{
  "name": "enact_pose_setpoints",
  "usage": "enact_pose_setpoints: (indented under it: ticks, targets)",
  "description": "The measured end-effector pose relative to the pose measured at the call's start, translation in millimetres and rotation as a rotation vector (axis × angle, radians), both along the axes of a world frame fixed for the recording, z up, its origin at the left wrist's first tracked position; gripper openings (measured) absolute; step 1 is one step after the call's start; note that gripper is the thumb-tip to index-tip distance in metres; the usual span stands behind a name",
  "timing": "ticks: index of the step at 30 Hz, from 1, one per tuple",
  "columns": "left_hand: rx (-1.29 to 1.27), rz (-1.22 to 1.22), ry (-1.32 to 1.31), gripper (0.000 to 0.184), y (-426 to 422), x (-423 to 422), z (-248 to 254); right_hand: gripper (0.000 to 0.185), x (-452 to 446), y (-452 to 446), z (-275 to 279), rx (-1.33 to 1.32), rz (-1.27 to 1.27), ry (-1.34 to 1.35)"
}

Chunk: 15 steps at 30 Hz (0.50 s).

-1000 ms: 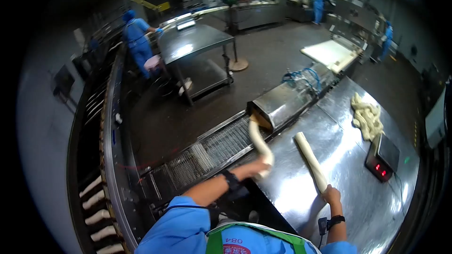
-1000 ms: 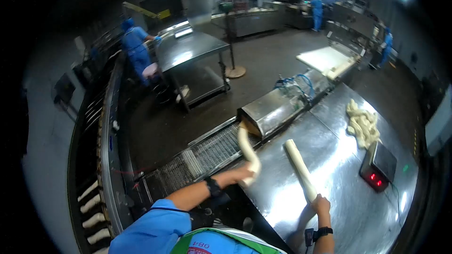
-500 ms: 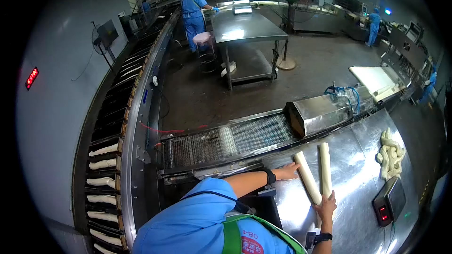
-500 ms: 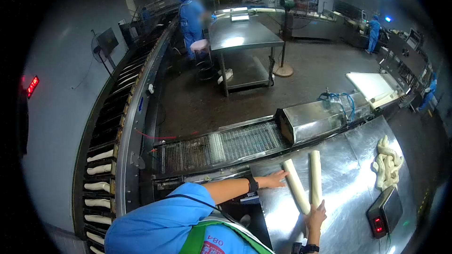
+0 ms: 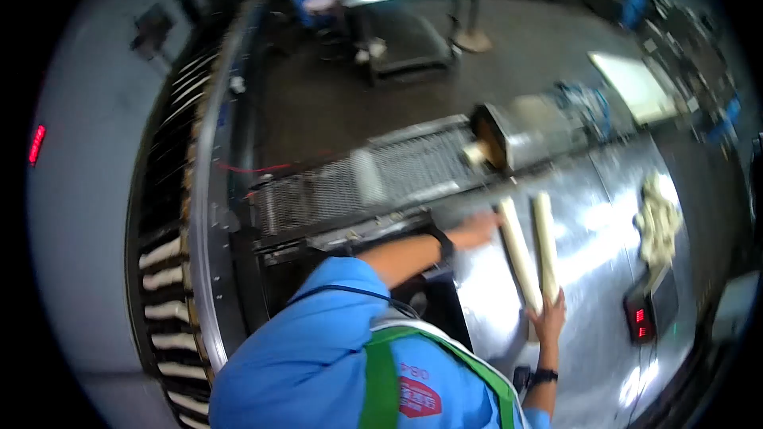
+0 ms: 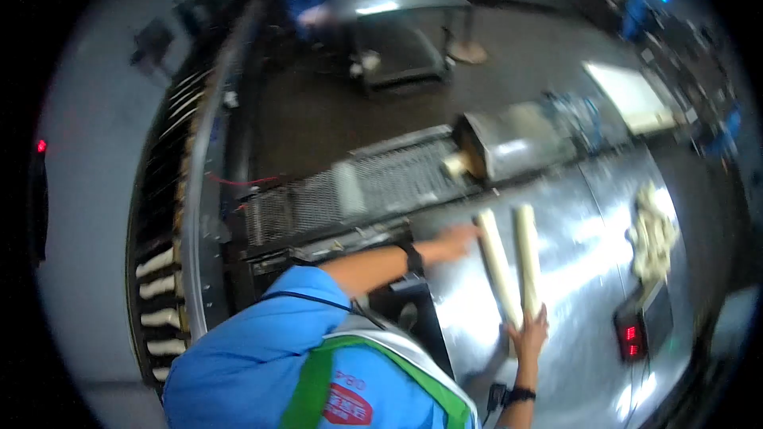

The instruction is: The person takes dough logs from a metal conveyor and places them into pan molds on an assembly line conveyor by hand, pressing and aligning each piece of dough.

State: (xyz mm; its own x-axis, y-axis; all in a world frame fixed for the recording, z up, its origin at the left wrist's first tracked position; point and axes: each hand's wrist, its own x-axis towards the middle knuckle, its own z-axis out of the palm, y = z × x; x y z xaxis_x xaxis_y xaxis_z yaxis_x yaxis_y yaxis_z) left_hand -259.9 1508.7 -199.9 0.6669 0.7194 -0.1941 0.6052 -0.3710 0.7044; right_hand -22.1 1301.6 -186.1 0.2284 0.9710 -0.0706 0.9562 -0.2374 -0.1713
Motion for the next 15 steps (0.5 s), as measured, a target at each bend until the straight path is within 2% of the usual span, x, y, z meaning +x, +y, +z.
enact_pose_setpoints:
  ticks: [1,2,3,4,6,8,11,12,13,14,15]
  targets:
    - [0.059,0.036,0.141,0.046,1.9,-5.6,24.1,0.059,-3.9,1.1,9.5,-0.03,-0.021,-0.012]
    - [0.278,0.166,0.051,0.045,13.2,-11.5,-16.6,0.054,-14.3,3.0,23.7,-0.054,-0.084,0.002]
    - [0.244,0.21,-0.011,0.046,20.8,-27.2,9.4,0.052,-16.4,4.6,31.0,-0.083,-0.104,0.007]
    - [0.46,0.283,0.007,0.035,32.6,-35.0,17.0,0.05,-16.6,5.8,37.1,-0.106,-0.112,0.012]
    - [0.655,0.482,0.143,0.041,59.3,-49.0,-4.4,0.05,-22.2,11.7,55.9,-0.162,-0.151,0.087]
    - [0.739,0.551,0.107,0.045,85.8,-59.9,-9.3,0.049,-22.3,8.8,59.7,-0.176,-0.177,0.114]
    - [0.581,0.428,0.107,0.045,125.2,-60.3,-7.8,0.05,-24.1,1.4,56.7,-0.17,-0.144,0.057]
    - [0.459,0.4,0.203,0.041,137.4,-56.0,-6.6,0.051,-24.1,-3.7,53.6,-0.154,-0.149,0.055]
    - [0.307,0.411,0.14,0.034,143.5,-52.4,-3.0,0.052,-22.2,-6.3,49.1,-0.134,-0.137,0.055]
    - [0.338,0.455,0.12,0.031,158.3,-48.5,-35.9,0.056,-22.6,-8.4,50.2,-0.122,-0.091,0.04]
    - [0.421,0.475,0.232,0.03,161.1,-43.4,-36.2,0.058,-18.9,-11.1,42.7,-0.064,-0.051,0.026]
